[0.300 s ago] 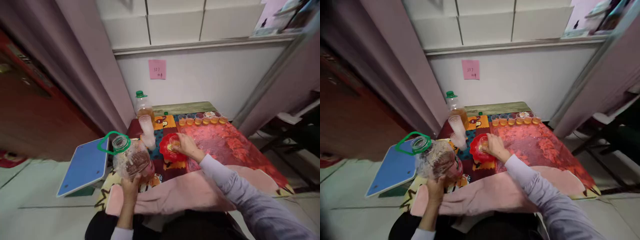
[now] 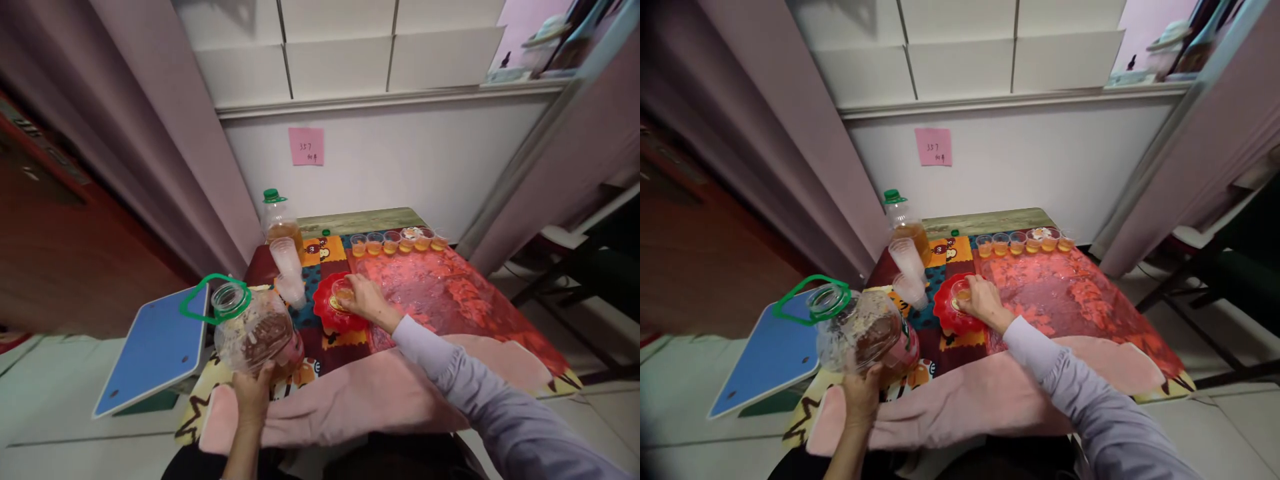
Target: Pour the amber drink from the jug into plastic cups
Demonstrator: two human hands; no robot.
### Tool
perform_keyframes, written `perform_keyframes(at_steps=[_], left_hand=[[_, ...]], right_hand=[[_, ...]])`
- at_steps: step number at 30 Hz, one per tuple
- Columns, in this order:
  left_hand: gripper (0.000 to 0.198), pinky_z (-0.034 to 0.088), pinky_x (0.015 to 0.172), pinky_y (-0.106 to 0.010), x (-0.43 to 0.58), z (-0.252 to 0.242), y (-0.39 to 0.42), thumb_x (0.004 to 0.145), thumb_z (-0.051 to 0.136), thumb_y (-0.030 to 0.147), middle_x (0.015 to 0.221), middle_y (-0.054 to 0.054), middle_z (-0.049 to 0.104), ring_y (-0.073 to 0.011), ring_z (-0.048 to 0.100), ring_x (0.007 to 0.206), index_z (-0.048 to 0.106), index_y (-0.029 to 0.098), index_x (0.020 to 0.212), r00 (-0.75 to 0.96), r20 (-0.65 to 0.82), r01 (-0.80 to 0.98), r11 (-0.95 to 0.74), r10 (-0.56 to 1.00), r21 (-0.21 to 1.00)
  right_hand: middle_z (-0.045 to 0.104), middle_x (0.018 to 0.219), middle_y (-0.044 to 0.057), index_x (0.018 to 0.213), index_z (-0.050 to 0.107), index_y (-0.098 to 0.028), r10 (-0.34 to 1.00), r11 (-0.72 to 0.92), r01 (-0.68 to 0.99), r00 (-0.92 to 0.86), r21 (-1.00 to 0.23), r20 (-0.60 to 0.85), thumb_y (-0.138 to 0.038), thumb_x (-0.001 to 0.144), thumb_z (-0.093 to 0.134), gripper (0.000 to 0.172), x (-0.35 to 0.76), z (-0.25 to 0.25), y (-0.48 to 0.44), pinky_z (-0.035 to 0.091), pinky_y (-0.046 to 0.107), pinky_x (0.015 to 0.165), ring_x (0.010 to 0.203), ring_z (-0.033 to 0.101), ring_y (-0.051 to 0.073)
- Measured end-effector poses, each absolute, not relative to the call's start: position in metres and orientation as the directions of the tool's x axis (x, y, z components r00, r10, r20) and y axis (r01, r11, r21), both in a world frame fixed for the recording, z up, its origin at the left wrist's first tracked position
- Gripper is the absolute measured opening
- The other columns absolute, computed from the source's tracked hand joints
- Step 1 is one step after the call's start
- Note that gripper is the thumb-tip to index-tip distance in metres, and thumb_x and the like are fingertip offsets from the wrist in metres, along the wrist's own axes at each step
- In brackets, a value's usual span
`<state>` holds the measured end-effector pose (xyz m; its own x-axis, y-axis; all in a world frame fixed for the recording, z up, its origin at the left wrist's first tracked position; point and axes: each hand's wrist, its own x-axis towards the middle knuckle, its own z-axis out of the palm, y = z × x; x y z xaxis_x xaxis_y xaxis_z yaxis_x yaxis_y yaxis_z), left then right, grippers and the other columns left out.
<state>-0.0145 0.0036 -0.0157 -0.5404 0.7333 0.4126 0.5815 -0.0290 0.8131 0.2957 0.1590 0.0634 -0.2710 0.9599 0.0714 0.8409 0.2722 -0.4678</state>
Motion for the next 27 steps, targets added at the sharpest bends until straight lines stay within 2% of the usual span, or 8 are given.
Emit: perform_keyframes(at_steps=[2, 6, 8, 10, 14, 17, 22, 27], left_hand=[[0.082, 0.063, 0.088, -0.047, -0.016, -0.017, 0.005, 0.063, 0.070, 0.094, 0.090, -0.010, 0.078, -0.0347, 0.075, 0.092, 0.072, 0.020, 0.099, -0.568, 0.398, 0.559, -0.017, 0.721, 0.829], [0.080, 0.059, 0.099, -0.056, -0.021, -0.020, 0.006, 0.062, 0.068, 0.095, 0.086, -0.010, 0.074, -0.0362, 0.073, 0.091, 0.070, 0.021, 0.095, -0.598, 0.363, 0.564, 0.053, 0.714, 0.824], [0.082, 0.056, 0.105, -0.059, -0.023, -0.020, 0.007, 0.065, 0.067, 0.093, 0.089, -0.010, 0.074, -0.0367, 0.072, 0.093, 0.070, 0.020, 0.103, -0.590, 0.368, 0.579, 0.059, 0.719, 0.813], [0.085, 0.053, 0.110, -0.061, -0.024, -0.019, 0.008, 0.068, 0.065, 0.092, 0.094, -0.010, 0.073, -0.0364, 0.070, 0.097, 0.069, 0.019, 0.112, -0.569, 0.399, 0.602, 0.033, 0.719, 0.798], [0.086, 0.048, 0.116, -0.063, -0.026, -0.018, 0.010, 0.073, 0.063, 0.089, 0.096, -0.009, 0.069, -0.0353, 0.067, 0.097, 0.065, 0.018, 0.122, -0.552, 0.438, 0.642, 0.026, 0.710, 0.766], [0.089, 0.047, 0.116, -0.066, -0.029, -0.020, 0.012, 0.071, 0.063, 0.091, 0.099, -0.011, 0.069, -0.0387, 0.068, 0.102, 0.065, 0.017, 0.120, -0.561, 0.420, 0.634, 0.044, 0.714, 0.772], [0.083, 0.047, 0.117, -0.070, -0.027, -0.014, 0.016, 0.073, 0.059, 0.094, 0.107, -0.017, 0.072, -0.0432, 0.067, 0.113, 0.067, 0.019, 0.107, -0.531, 0.463, 0.654, -0.004, 0.710, 0.756], [0.074, 0.051, 0.113, -0.072, -0.031, -0.013, 0.018, 0.076, 0.058, 0.091, 0.100, -0.016, 0.073, -0.0424, 0.070, 0.106, 0.068, 0.020, 0.097, -0.527, 0.488, 0.687, 0.010, 0.696, 0.727]], right_hand=[[0.075, 0.138, 0.018, 0.144, 0.067, -0.016, 0.958, 0.283, 0.768, -0.250, -0.575, 0.138, -0.042, 0.087, 0.083, 0.064, 0.298, 0.061, 0.162, 0.056, 0.043, 0.106, 0.126, 0.073, 0.033], [0.081, 0.115, 0.011, 0.134, 0.072, -0.017, 0.978, 0.209, 0.510, -0.136, -0.835, 0.161, -0.051, 0.081, 0.087, 0.065, 0.320, 0.063, 0.178, 0.061, 0.038, 0.089, 0.097, 0.077, 0.025], [0.081, 0.112, 0.010, 0.128, 0.073, -0.017, 0.989, 0.150, 0.388, -0.075, -0.910, 0.131, -0.054, 0.078, 0.089, 0.064, 0.346, 0.065, 0.189, 0.062, 0.036, 0.083, 0.091, 0.077, 0.023], [0.082, 0.117, 0.012, 0.126, 0.074, -0.016, 0.992, 0.121, 0.367, -0.006, -0.922, 0.128, -0.055, 0.077, 0.090, 0.065, 0.384, 0.067, 0.201, 0.062, 0.035, 0.083, 0.096, 0.078, 0.024], [0.082, 0.121, 0.013, 0.128, 0.075, -0.016, 0.969, 0.013, 0.652, 0.179, -0.758, 0.170, -0.052, 0.081, 0.087, 0.061, 0.477, 0.070, 0.224, 0.062, 0.037, 0.089, 0.101, 0.079, 0.026], [0.083, 0.122, 0.016, 0.128, 0.077, -0.016, 0.937, -0.110, 0.742, 0.298, -0.661, 0.180, -0.047, 0.080, 0.088, 0.058, 0.539, 0.071, 0.242, 0.059, 0.042, 0.098, 0.111, 0.078, 0.034], [0.081, 0.128, 0.021, 0.135, 0.074, -0.010, 0.884, -0.348, 0.822, 0.448, -0.450, 0.134, -0.049, 0.084, 0.084, 0.065, 0.601, 0.060, 0.273, 0.058, 0.040, 0.097, 0.118, 0.076, 0.036], [0.079, 0.131, 0.024, 0.137, 0.073, -0.009, 0.859, -0.404, 0.822, 0.492, -0.400, 0.142, -0.049, 0.085, 0.083, 0.067, 0.619, 0.043, 0.291, 0.060, 0.039, 0.093, 0.115, 0.077, 0.035]])
